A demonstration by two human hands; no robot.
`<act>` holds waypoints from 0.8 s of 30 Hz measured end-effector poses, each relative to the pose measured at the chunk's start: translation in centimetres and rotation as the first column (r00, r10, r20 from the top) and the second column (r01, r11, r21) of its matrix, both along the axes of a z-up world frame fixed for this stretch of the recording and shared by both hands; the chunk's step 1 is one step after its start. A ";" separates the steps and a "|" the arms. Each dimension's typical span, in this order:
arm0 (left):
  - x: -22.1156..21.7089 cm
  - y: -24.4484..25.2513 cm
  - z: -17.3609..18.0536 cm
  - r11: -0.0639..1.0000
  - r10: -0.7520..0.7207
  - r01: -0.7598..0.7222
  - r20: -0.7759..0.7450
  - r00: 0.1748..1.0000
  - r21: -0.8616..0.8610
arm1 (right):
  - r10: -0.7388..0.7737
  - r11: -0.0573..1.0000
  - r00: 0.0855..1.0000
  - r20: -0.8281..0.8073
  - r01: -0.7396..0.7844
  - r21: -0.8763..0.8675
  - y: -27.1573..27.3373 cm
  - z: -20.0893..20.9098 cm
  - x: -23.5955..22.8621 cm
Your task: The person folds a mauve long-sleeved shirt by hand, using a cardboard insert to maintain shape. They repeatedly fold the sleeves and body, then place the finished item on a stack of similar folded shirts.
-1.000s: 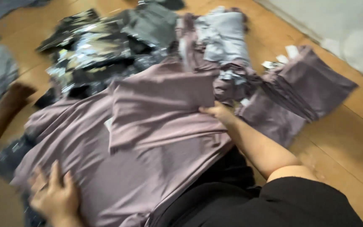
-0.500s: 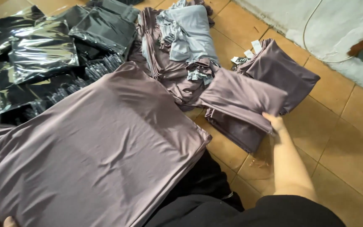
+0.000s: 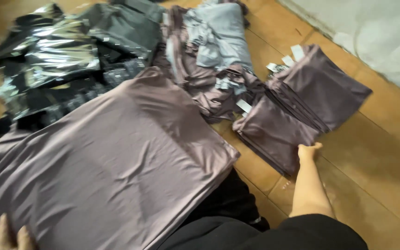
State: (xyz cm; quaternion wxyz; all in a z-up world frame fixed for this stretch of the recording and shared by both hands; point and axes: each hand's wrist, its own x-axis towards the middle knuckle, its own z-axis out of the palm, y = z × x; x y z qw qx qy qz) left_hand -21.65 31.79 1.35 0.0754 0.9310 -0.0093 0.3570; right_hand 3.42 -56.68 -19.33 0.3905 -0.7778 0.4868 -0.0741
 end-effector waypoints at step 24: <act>-7.3 -15.2 -1.7 0.813 0.302 -0.564 -0.726 0.618 -0.142 | 0.900 -0.436 -0.294 -0.323 -0.655 -0.617 59.1 22.4 8.3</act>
